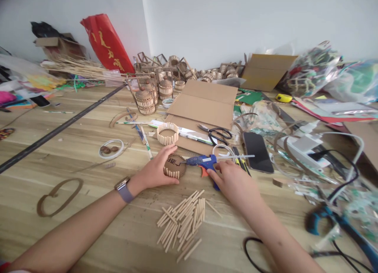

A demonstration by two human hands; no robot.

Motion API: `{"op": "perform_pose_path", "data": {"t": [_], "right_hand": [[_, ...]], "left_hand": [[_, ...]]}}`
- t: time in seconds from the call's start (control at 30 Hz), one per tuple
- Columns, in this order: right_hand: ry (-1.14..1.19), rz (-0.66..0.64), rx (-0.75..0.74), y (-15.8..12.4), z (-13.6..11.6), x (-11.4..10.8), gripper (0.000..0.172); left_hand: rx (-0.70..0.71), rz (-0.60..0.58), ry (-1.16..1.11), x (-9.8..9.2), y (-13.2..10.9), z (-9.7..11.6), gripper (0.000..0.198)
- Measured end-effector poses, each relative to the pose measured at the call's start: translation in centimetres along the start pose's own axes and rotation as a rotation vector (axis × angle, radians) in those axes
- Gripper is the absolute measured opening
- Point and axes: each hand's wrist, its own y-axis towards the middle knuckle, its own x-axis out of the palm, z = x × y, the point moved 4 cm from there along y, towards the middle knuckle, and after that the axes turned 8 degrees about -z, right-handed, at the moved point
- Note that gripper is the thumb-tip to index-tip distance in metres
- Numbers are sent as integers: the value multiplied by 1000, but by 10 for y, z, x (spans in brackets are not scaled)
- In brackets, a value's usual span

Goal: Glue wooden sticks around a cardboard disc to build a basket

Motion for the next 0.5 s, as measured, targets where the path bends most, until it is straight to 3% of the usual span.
{"op": "perform_pose_path", "data": {"t": [0.1, 0.23, 0.5], "right_hand": [[51, -46, 15, -2, 3, 14, 34], [190, -5, 32, -1, 5, 24, 37], [596, 77, -18, -6, 6, 13, 27]], "left_hand": [[11, 24, 51, 1, -1, 2, 107], [18, 59, 85, 2, -2, 4, 107], [16, 62, 66, 1, -2, 5, 101]]}}
